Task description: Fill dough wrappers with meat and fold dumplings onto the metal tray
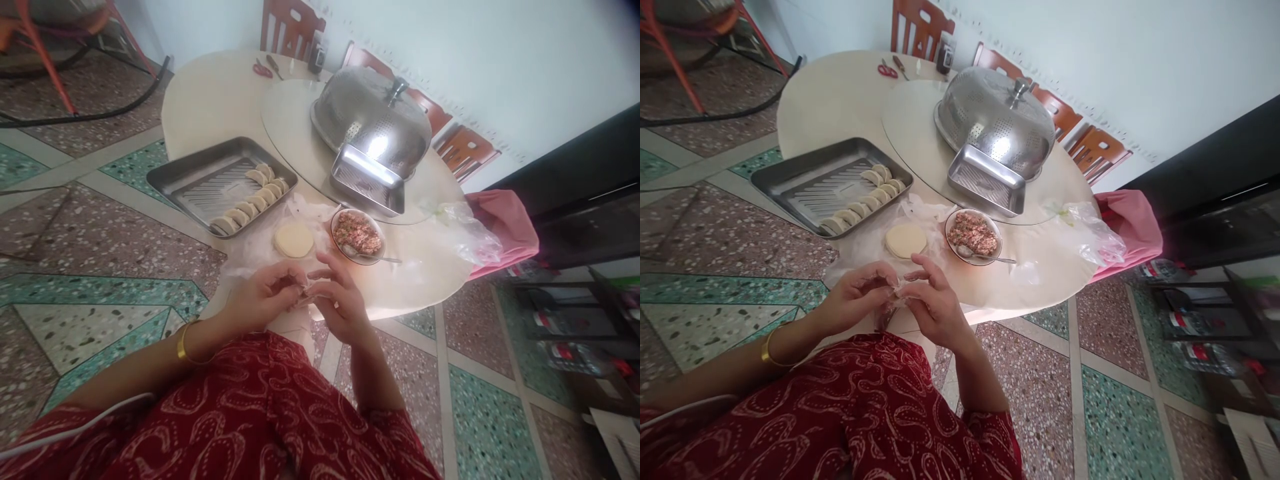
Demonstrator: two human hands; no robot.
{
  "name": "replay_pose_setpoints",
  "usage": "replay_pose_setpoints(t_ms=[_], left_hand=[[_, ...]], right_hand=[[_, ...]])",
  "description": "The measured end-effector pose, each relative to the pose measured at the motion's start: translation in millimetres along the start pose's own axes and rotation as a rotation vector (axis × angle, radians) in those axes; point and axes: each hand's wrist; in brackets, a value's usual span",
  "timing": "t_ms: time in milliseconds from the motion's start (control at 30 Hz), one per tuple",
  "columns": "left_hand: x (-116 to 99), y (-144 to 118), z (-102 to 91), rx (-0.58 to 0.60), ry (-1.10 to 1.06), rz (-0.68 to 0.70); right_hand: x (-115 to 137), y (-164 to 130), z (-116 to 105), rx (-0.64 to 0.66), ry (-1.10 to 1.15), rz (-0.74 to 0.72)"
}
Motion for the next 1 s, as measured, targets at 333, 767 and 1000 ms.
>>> replay_pose_setpoints(t_ms=[333,767,1000], left_hand=[[-2.7,4.3,-2.8,-0.048,-0.120,-0.033],[1.0,9.0,-1.3,-0.053,-0.570,-0.189],[1.2,7.8,-1.7,-0.075,-0.512,-0.185]], right_hand=[[0.5,2.6,3.3,-0.060,-0.030,0.017],[-3.0,2.8,1.3,-0.014,0.027,-0.019],[-2.8,3.2,1.9,-0.011,0.003,0.009]])
Point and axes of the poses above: each hand's wrist, its own y-axis towards the middle knuckle, its own z-axis out of the palm, x = y × z, and after that the axes turned 14 degrees about x, right-handed
